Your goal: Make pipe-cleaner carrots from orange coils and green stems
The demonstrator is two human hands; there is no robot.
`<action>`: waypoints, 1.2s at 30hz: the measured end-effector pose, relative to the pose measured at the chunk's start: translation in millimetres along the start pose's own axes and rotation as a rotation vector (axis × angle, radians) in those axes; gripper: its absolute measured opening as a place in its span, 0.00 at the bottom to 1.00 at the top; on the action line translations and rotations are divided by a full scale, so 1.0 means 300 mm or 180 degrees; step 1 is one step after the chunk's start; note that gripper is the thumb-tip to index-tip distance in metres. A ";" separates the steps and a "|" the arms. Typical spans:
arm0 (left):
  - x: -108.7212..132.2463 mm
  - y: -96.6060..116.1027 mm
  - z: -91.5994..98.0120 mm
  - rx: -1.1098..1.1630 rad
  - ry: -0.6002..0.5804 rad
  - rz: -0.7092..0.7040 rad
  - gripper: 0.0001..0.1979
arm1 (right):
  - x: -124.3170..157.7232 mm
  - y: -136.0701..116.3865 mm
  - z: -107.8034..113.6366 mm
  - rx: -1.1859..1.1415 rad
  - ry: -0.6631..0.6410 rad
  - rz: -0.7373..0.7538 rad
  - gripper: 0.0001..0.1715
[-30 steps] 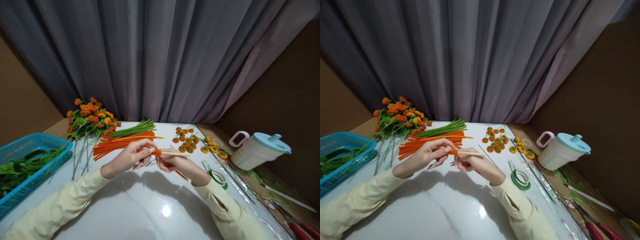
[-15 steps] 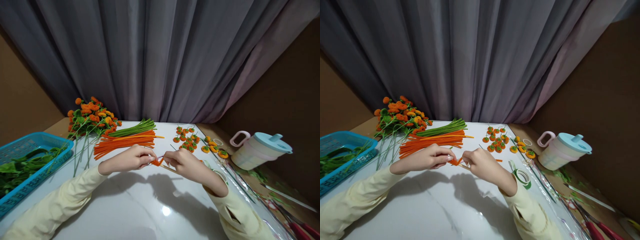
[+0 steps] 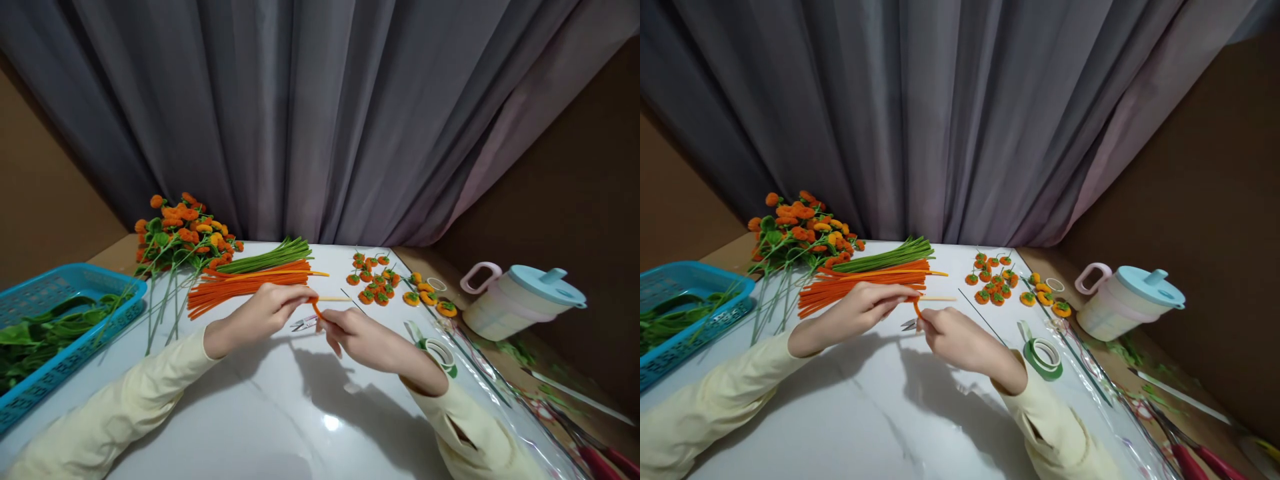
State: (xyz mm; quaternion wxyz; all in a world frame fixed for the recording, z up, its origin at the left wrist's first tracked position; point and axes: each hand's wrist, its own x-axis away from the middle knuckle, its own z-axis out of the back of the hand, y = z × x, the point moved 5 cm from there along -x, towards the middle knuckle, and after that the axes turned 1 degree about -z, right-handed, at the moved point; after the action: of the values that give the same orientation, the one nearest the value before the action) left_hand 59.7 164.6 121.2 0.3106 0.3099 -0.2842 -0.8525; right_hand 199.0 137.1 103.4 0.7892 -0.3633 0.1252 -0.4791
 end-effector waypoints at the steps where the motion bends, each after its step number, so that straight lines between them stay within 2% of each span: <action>1: -0.001 0.002 -0.006 -0.0092 -0.0134 -0.0038 0.14 | 0.012 -0.006 0.012 0.0429 0.0071 0.0016 0.10; 3: -0.001 0.001 -0.018 -0.0048 -0.0495 0.0108 0.13 | 0.028 -0.009 0.043 0.1046 0.0204 0.0029 0.10; 5: 0.006 -0.003 -0.029 0.0348 -0.0948 0.0470 0.12 | 0.029 -0.002 0.074 0.1247 0.0305 0.0154 0.11; 7: 0.019 -0.003 -0.037 0.0994 -0.1312 0.0891 0.14 | 0.016 0.012 0.089 0.0908 0.0217 0.0422 0.11; 9: 0.028 0.001 -0.039 0.1650 -0.1403 0.1155 0.16 | -0.004 0.030 0.079 0.0115 -0.0100 0.0647 0.14; 12: 0.022 0.003 -0.032 0.2356 -0.0978 0.1120 0.15 | -0.030 0.040 0.031 -0.1419 -0.0541 0.0645 0.20; 14: 0.012 -0.004 -0.017 0.2469 -0.0437 0.0925 0.17 | -0.039 0.028 0.002 -0.2292 -0.0459 0.0526 0.20; 16: 0.006 -0.012 -0.001 0.2212 0.0057 0.0766 0.19 | -0.035 0.010 -0.015 -0.2647 -0.0215 0.0325 0.19; 18: 0.002 -0.012 0.008 0.1675 0.0268 0.0654 0.18 | -0.016 -0.009 -0.014 -0.2223 0.0023 0.0149 0.17; 20: -0.001 0.001 0.009 0.1010 0.0163 0.0499 0.15 | 0.010 -0.024 0.009 -0.1158 0.0236 0.0068 0.13; 22: -0.003 0.020 0.003 0.0500 -0.0148 0.0335 0.13 | 0.035 -0.031 0.040 0.0095 0.0338 0.0041 0.09; 24: 0.001 0.029 -0.008 0.0407 -0.0571 0.0388 0.13 | 0.050 -0.031 0.061 0.1040 0.0230 0.0126 0.09; 27: 0.020 0.017 -0.028 0.1057 -0.1282 0.1017 0.13 | 0.052 -0.028 0.073 0.1381 -0.0085 0.0610 0.09; 30: 0.033 0.004 -0.037 0.1956 -0.1625 0.1586 0.14 | 0.031 -0.002 0.075 0.0622 -0.0336 0.0953 0.12; 32: 0.030 -0.002 -0.039 0.2388 -0.1617 0.1749 0.12 | 0.002 0.033 0.058 -0.0350 -0.0548 0.0835 0.16; 34: 0.022 -0.013 -0.040 0.2711 -0.1406 0.1828 0.12 | -0.030 0.064 0.022 -0.1441 -0.0703 0.0630 0.20; 36: 0.009 -0.032 -0.030 0.2805 -0.0866 0.1750 0.14 | -0.060 0.079 -0.013 -0.2173 -0.0560 0.0502 0.23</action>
State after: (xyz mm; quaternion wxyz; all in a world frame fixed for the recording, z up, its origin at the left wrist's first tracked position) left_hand 61.1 166.2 107.9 0.3232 0.2117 -0.7235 -0.5721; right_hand 203.5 157.2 81.5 0.6648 -0.6349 0.2372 -0.3141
